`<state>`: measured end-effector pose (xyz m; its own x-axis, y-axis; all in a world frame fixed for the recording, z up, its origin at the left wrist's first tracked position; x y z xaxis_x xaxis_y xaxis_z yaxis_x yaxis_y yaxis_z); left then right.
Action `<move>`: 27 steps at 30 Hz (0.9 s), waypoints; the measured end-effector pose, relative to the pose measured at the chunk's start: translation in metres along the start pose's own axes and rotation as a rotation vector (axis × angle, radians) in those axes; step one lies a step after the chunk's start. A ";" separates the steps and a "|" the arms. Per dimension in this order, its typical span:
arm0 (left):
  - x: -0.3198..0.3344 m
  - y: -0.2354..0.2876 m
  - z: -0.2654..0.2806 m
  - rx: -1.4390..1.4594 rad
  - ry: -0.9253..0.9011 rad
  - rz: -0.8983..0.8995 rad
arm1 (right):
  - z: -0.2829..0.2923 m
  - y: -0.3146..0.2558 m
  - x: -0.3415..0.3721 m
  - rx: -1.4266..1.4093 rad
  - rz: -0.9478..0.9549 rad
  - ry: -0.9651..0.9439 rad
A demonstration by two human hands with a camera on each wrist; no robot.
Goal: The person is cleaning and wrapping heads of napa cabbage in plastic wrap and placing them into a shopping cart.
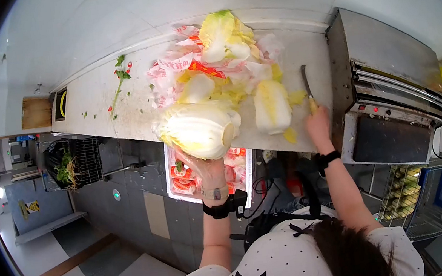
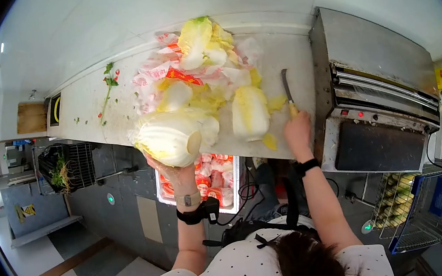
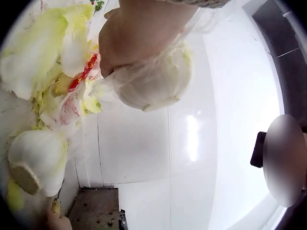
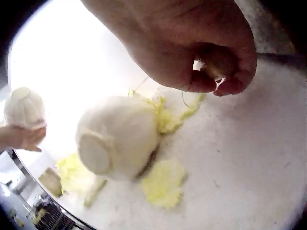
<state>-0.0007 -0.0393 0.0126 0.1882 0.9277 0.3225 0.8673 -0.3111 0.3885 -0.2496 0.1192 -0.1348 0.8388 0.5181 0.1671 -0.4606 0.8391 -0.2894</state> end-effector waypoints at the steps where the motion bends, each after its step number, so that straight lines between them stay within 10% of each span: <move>1: 0.000 0.003 -0.002 -0.136 -0.023 -0.124 | 0.006 -0.002 -0.003 -0.054 -0.056 -0.028; 4: 0.007 0.006 -0.008 -0.224 -0.106 -0.293 | 0.043 -0.013 0.023 -0.445 -0.062 -0.015; 6: 0.007 0.010 -0.014 0.131 -0.176 -0.121 | 0.039 -0.042 0.051 -1.139 -0.152 -0.346; 10: 0.004 0.003 0.030 -0.944 -0.177 -0.617 | 0.069 -0.147 0.110 -1.857 -0.154 -1.003; 14: 0.036 -0.011 0.010 -0.536 0.000 -0.345 | 0.058 -0.162 0.117 -1.943 -0.238 -1.170; 17: 0.033 -0.002 0.080 -0.754 -0.155 -0.375 | 0.031 -0.149 0.128 -1.859 -0.281 -1.156; 19: 0.032 -0.001 0.116 -0.132 0.072 0.017 | 0.019 -0.141 0.125 -1.794 -0.305 -1.161; 23: 0.024 0.032 0.148 -0.182 -0.242 0.106 | -0.008 -0.126 0.117 -1.699 -0.262 -1.171; 27: 0.015 0.067 0.161 -0.008 -0.108 0.327 | -0.027 -0.117 0.102 -1.503 -0.152 -1.245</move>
<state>0.1340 -0.0128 -0.0954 0.5040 0.7948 0.3380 0.7492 -0.5971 0.2867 -0.1022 0.0692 -0.1096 -0.1064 0.8403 0.5315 0.7284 0.4297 -0.5336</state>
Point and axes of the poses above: each hand's wrist, its own x-axis away from the middle knuckle, its own z-axis out of the back of the hand, y = z × x, the point moved 3 cm from there along -x, towards the middle knuckle, and after that the axes turned 13 degrees about x, right-handed, at the moved point
